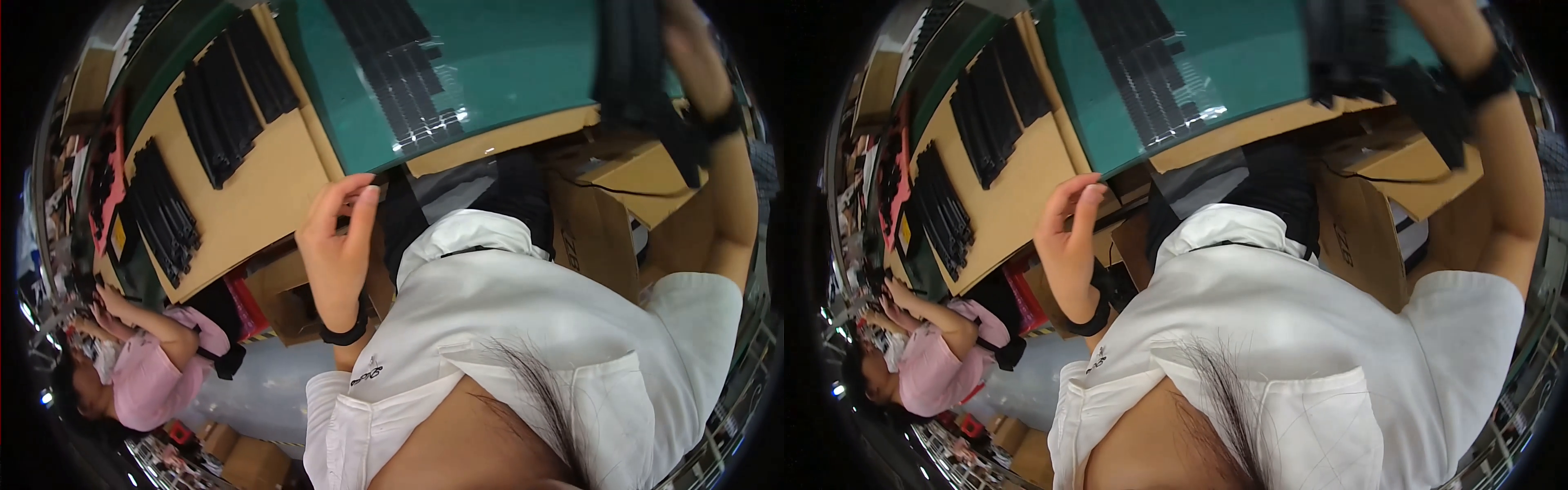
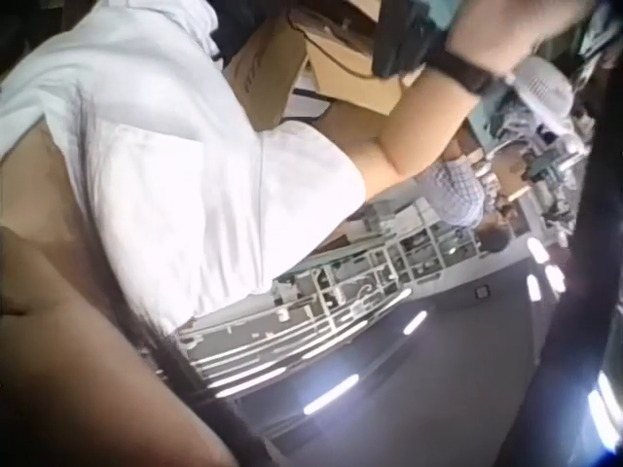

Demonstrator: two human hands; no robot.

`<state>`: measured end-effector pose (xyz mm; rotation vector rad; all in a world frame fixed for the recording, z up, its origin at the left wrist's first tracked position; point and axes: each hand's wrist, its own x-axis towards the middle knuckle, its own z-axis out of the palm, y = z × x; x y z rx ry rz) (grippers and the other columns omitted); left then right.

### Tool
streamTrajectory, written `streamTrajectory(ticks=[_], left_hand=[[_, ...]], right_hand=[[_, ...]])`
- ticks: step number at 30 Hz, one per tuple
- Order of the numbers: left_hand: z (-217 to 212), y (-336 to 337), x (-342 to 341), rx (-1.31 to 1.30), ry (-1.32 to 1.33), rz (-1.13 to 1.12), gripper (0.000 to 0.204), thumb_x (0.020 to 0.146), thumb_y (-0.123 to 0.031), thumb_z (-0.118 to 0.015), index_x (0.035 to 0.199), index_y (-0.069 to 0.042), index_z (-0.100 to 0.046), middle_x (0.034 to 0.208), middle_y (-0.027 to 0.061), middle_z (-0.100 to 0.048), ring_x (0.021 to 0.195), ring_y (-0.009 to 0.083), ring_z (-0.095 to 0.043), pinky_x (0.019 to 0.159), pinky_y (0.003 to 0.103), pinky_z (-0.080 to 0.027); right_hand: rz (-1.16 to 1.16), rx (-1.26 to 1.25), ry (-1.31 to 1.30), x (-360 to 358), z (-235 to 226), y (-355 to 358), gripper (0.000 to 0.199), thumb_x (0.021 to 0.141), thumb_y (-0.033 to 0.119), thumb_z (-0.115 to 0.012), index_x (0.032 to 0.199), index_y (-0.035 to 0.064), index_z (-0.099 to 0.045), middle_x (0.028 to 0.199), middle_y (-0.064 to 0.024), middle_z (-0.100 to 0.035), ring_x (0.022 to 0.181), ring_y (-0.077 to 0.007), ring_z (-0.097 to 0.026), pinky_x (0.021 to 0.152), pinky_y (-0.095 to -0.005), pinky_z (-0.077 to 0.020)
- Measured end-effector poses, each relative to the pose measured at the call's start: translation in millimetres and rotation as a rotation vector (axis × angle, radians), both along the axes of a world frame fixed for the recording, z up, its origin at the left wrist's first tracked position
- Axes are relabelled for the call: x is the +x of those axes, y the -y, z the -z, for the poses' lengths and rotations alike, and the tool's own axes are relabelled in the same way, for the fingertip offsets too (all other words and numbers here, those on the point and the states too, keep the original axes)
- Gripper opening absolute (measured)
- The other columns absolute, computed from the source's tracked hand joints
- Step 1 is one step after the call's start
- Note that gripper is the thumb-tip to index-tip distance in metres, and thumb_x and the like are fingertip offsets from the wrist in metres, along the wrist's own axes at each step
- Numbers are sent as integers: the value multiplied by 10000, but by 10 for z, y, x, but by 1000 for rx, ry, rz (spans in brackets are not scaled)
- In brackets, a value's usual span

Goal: The person assembles toner cartridges by hand, inserting internal components and applying adhesive strips. They pick up a housing, press small components into it, apply a strip, and place the unit into a box.

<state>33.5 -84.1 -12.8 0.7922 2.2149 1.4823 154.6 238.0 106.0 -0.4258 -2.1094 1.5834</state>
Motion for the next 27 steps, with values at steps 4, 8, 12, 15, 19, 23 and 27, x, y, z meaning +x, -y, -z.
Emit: streamTrajectory(ticks=[4,8,12,15,19,23,27], left_hand=[[41,22,49,-35,47,4,124,833,-66,-639,938,1,-641,781,79,-621,672,135,-571,628,238,-451],[36,59,44,-58,18,-2,119,831,-73,-643,929,-5,-642,780,82,-626,664,147,-572,620,246,-454],[108,63,-16,-55,28,-40,122,828,-78,-649,926,-5,-640,781,82,-631,669,157,-582,620,251,-456],[143,21,-58,-64,29,-35,121,829,-81,-648,924,-7,-640,784,83,-632,678,159,-590,621,254,-456],[141,-76,-97,-86,50,11,133,845,-76,-628,947,8,-638,823,74,-636,724,140,-586,658,245,-453],[187,-193,-75,-65,27,42,123,837,-78,-633,934,-2,-636,802,83,-630,708,160,-595,637,256,-458],[213,-272,-34,-63,13,69,115,828,-83,-641,917,-11,-632,774,90,-620,682,180,-600,611,268,-464]], right_hand=[[-161,456,292,-967,512,70,490,697,130,-679,1138,29,-489,993,-178,-600,839,-246,-598,728,-344,-485],[-679,1009,591,-1258,655,-183,558,662,114,-668,1185,81,-475,1020,-189,-581,902,-331,-572,814,-383,-470],[-734,1378,474,-1132,1188,-714,645,639,9,-706,1227,70,-448,1081,-110,-553,1032,-293,-537,881,-393,-442],[-770,1472,448,-1023,1268,-904,686,599,5,-718,1224,85,-447,1065,-110,-541,1016,-309,-528,879,-400,-441],[-818,1567,363,-904,1308,-1064,677,592,0,-717,1207,91,-446,1049,-107,-524,1000,-310,-518,886,-395,-438],[-790,1563,266,-807,1343,-1054,656,600,-1,-711,1191,96,-446,1051,-107,-511,1002,-304,-506,905,-390,-430],[-839,1559,253,-788,1391,-1082,649,606,-9,-704,1189,102,-442,1078,-107,-506,1030,-305,-494,927,-390,-420]])
